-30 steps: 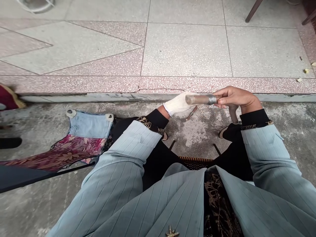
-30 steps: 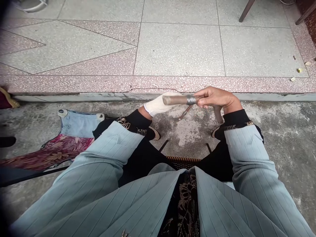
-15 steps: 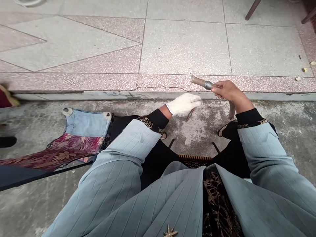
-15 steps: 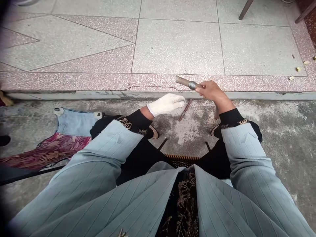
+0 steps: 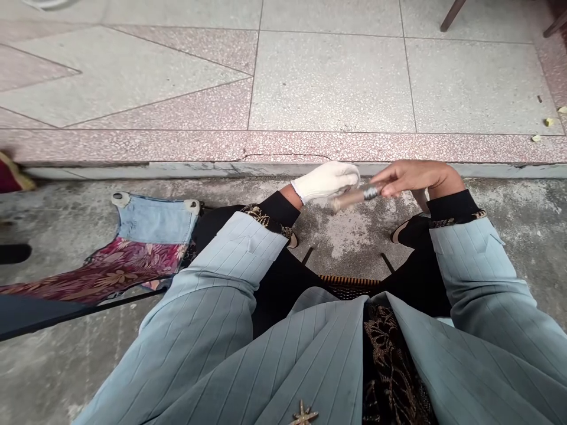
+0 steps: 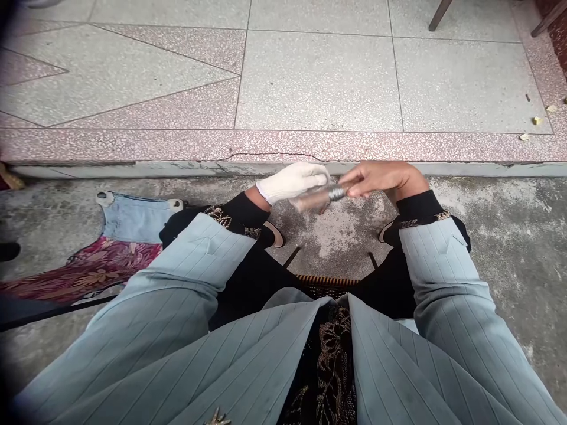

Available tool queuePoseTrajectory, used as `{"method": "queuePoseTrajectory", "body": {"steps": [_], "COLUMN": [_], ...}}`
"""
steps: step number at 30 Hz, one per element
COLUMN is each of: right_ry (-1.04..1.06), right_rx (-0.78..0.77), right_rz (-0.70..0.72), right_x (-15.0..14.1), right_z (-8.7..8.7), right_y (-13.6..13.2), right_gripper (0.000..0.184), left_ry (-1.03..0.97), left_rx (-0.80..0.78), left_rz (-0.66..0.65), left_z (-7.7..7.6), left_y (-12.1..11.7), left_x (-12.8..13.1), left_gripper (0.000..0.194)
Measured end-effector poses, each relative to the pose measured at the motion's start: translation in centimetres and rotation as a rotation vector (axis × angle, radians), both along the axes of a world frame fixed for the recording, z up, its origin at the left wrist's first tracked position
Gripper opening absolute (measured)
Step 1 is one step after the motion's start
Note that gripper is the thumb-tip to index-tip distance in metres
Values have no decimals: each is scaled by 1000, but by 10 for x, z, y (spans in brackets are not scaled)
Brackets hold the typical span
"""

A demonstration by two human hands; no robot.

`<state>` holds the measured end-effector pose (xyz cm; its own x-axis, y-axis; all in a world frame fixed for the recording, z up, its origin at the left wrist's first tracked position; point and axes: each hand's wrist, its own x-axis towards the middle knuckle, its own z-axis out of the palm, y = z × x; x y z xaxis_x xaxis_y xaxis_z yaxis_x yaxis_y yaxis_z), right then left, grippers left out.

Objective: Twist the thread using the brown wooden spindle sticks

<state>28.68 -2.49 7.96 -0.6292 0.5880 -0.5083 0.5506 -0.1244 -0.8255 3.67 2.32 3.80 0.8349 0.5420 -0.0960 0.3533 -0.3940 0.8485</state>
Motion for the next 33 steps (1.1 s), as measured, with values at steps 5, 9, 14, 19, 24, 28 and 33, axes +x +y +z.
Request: {"method": "queuePoseTrajectory", "body": {"steps": [5, 9, 14, 19, 24, 28, 33], "right_ry": [364, 349, 131, -325, -577, -318, 62], "right_rx": [195, 293, 319, 381, 319, 45, 8], "right_rz": [-525, -728, -779, -621, -173, 153, -6], "right_x": [4, 0, 0, -1, -4, -7, -2], "right_z": [8, 6, -7, -21, -29, -29, -11], "right_y": [-6, -3, 3, 8, 9, 5, -2], "right_gripper": [47, 46, 46, 32, 27, 33, 49], "left_ry": [-134, -104, -22, 105, 136, 105, 17], "left_rx": [-229, -246, -62, 62, 158, 135, 11], "left_rz": [62, -1, -57, -134, -124, -107, 47], "left_z": [2, 5, 7, 8, 6, 2, -4], "left_y": [-2, -8, -10, -11, -10, -3, 5], "left_x": [2, 1, 0, 1, -1, -5, -6], "left_gripper": [26, 24, 24, 29, 29, 29, 28]}}
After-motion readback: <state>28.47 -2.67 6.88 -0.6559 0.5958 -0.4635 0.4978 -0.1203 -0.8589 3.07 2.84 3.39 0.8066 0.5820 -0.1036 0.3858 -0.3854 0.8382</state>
